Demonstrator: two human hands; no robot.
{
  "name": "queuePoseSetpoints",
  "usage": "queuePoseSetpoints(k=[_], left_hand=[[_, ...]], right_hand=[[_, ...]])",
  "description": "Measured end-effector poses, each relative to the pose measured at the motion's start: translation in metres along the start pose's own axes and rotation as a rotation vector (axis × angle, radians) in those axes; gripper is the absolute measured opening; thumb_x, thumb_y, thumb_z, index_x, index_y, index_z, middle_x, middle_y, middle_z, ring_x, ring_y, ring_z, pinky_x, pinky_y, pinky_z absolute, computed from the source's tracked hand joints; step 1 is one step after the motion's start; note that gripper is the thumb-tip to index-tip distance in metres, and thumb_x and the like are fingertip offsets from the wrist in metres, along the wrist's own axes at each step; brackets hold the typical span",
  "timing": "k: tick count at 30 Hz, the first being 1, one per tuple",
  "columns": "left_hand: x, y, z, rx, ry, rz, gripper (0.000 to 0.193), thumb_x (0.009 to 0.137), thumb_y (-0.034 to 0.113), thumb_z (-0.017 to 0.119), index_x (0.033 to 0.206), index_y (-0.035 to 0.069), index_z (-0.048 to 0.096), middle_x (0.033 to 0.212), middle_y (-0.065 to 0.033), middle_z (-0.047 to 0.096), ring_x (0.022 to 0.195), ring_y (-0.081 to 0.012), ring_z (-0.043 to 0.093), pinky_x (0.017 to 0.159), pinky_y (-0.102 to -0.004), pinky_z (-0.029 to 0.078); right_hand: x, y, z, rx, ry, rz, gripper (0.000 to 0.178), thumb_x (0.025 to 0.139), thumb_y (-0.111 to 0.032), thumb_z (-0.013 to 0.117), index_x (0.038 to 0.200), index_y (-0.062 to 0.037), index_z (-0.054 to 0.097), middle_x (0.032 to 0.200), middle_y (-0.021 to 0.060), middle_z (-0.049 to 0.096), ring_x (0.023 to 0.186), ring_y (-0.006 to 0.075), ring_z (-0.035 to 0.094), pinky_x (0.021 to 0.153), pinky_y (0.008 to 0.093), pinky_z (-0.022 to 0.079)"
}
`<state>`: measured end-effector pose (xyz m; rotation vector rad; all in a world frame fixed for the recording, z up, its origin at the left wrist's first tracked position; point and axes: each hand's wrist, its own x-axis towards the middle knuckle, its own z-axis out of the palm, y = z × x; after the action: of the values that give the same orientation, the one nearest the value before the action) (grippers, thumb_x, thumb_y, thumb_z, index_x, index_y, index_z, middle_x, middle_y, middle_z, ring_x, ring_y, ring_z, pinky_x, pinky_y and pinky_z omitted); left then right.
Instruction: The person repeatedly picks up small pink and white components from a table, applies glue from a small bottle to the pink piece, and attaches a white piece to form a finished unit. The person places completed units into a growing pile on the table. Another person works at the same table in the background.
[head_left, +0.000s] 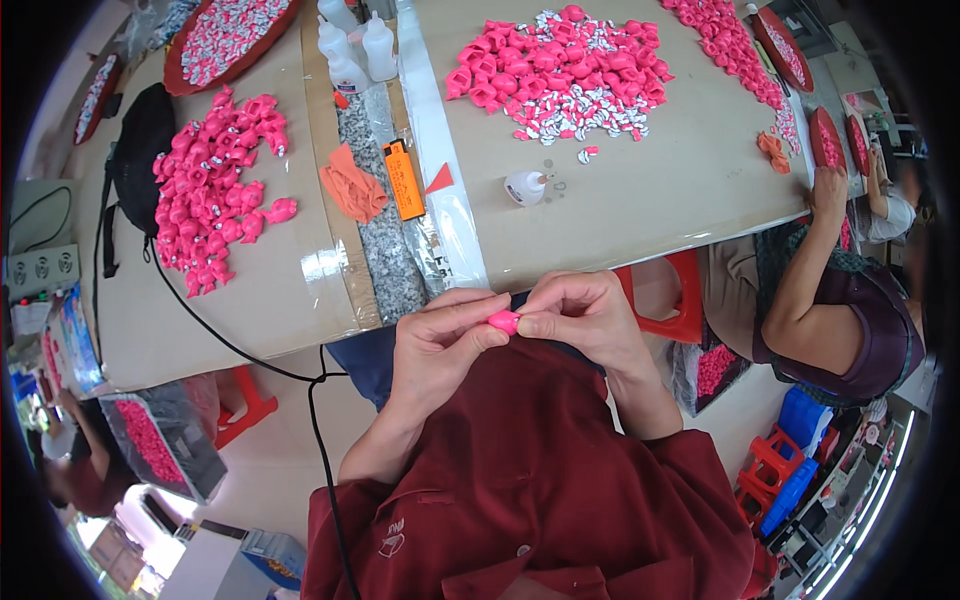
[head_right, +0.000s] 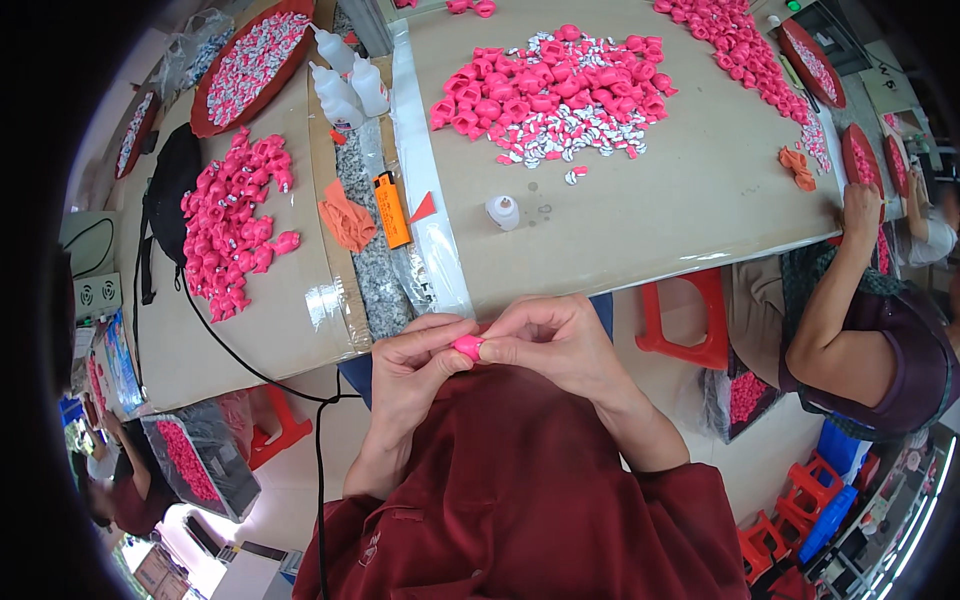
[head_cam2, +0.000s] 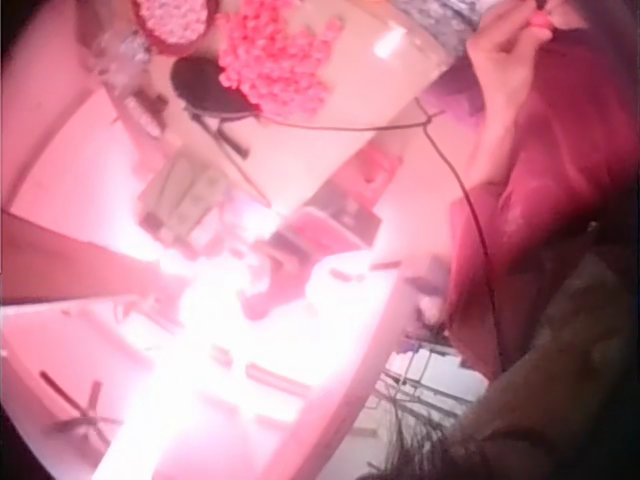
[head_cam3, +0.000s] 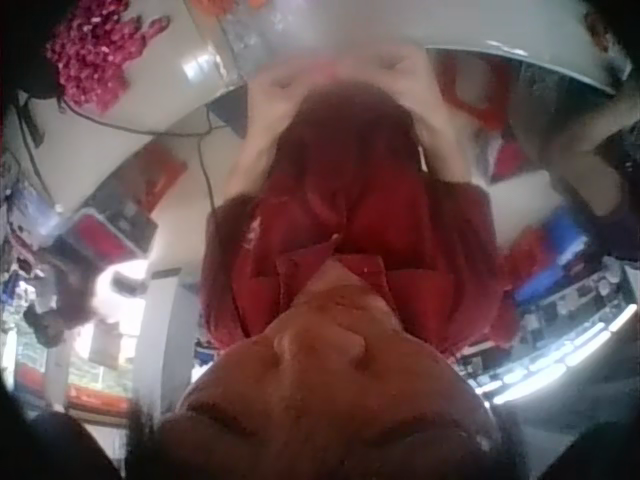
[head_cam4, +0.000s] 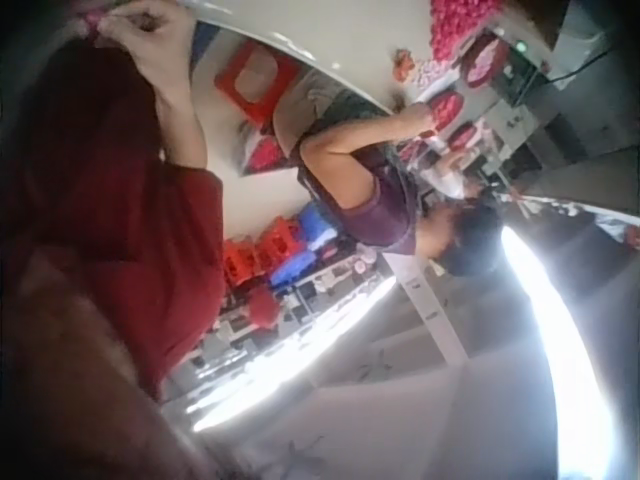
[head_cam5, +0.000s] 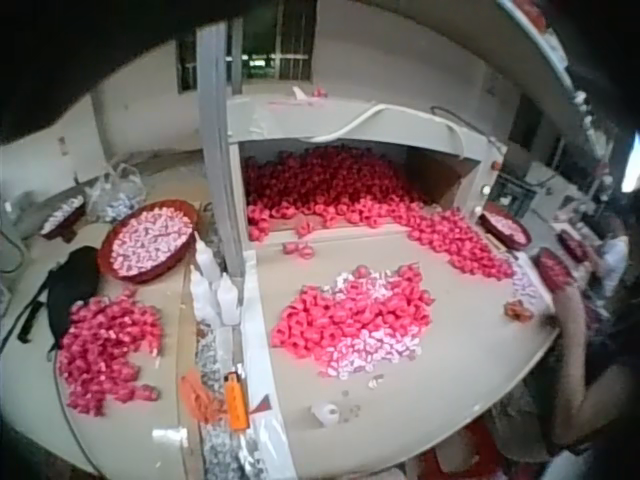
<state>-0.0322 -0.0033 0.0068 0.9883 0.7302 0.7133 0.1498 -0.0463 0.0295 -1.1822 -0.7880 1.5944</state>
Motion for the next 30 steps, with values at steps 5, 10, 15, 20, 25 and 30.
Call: queuePoseSetpoints(k=[5,10,15,20,25,30], left_hand=[[0.002,-0.004,-0.001,-0.029,0.010,-0.019,0.026,0.076,-0.003,0.065,0.102,-0.001,0.064,0.102,-0.0095,0.059,0.086,-0.0126,0.058,0.074,-0.0216,0.050],[0.003,-0.007,-0.003,-0.060,0.012,-0.038,0.026,0.077,-0.002,0.065,0.103,-0.001,0.062,0.102,-0.0100,0.058,0.086,-0.0138,0.059,0.075,-0.0225,0.052],[0.005,-0.009,-0.006,-0.115,0.017,-0.095,0.027,0.078,-0.001,0.064,0.104,-0.003,0.061,0.101,-0.0102,0.059,0.084,-0.0148,0.061,0.076,-0.0241,0.053],[0.005,-0.008,-0.007,-0.118,0.002,-0.087,0.026,0.078,-0.001,0.064,0.104,-0.002,0.062,0.099,-0.0100,0.059,0.083,-0.0148,0.061,0.075,-0.0241,0.054],[0.005,-0.008,-0.007,-0.107,-0.004,-0.070,0.026,0.078,-0.002,0.063,0.104,-0.002,0.062,0.098,-0.0098,0.059,0.082,-0.0148,0.061,0.075,-0.0236,0.053],[0.006,-0.008,-0.007,-0.098,0.000,-0.078,0.026,0.078,-0.004,0.062,0.104,-0.002,0.062,0.097,-0.0099,0.059,0.082,-0.0148,0.061,0.074,-0.0233,0.053]], right_hand=[[0.003,0.002,0.000,0.041,-0.002,0.003,0.008,0.079,-0.004,0.065,0.082,0.0034,0.064,0.077,0.0091,0.065,0.071,0.0115,0.063,0.063,0.0211,0.049],[0.005,-0.001,0.001,0.094,0.024,0.079,0.006,0.076,0.000,0.067,0.081,0.0030,0.065,0.076,0.0070,0.063,0.068,0.0084,0.058,0.060,0.0197,0.045],[0.009,0.007,-0.002,0.068,0.013,0.079,0.008,0.078,-0.004,0.067,0.081,0.0026,0.065,0.075,0.0069,0.064,0.067,0.0082,0.058,0.059,0.0199,0.045],[0.011,0.010,-0.005,0.040,-0.023,0.060,0.011,0.080,-0.006,0.066,0.082,0.0038,0.064,0.073,0.0089,0.065,0.066,0.0099,0.060,0.057,0.0211,0.047],[0.010,0.008,-0.003,0.036,-0.003,0.052,0.010,0.079,-0.006,0.066,0.082,0.0035,0.064,0.074,0.0092,0.065,0.068,0.0111,0.062,0.060,0.0217,0.049],[0.009,0.011,-0.006,-0.019,0.008,0.038,0.009,0.079,-0.005,0.066,0.081,0.0030,0.065,0.074,0.0087,0.065,0.068,0.0114,0.063,0.061,0.0212,0.050]])
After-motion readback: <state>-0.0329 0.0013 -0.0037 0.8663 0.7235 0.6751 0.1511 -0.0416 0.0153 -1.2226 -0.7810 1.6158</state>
